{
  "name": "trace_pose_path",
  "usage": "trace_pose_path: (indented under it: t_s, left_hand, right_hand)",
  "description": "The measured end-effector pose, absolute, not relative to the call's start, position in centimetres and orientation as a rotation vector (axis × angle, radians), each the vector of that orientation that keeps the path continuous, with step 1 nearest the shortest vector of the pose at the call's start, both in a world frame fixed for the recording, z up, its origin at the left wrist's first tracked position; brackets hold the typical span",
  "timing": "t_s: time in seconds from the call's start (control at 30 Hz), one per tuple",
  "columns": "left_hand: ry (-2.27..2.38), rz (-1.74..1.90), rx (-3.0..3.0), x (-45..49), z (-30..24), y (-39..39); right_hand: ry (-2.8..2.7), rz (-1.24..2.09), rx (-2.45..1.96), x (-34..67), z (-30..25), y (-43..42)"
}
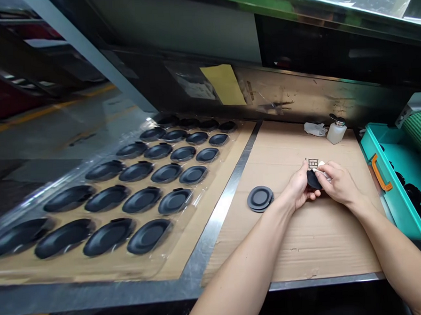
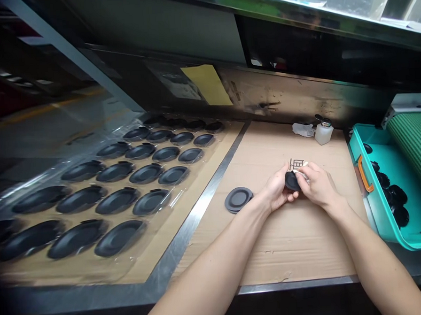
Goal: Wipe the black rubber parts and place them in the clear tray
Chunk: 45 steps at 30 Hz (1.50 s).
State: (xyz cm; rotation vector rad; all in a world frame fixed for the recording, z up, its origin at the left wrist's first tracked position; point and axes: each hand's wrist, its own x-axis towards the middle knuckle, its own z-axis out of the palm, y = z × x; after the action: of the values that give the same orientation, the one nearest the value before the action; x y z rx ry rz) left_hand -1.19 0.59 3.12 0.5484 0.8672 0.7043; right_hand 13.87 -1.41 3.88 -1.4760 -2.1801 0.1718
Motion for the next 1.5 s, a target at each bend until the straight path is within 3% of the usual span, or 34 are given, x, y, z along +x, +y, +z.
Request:
trace_pose_path:
  t_s: [0.27, 0.57, 1.5]
  left_hand:
    - [1.119, 0.729, 0.901, -0.2, 2.6, -0.4]
    - [1.135, 0.528, 1.176, -0.8, 2.5, -0.4]
    - [1.172, 0.496, 1.163, -0.4, 2.6, 0.0]
  right_hand:
    - [-2.437, -0.095, -1.7, 13.5, 5.3, -2.4]
    - [-2.478, 0.076, -1.573, 14.3, 5.2, -1.9]
    - [-2.48, -0.092, -1.553, 14.1, 4.5, -1.5]
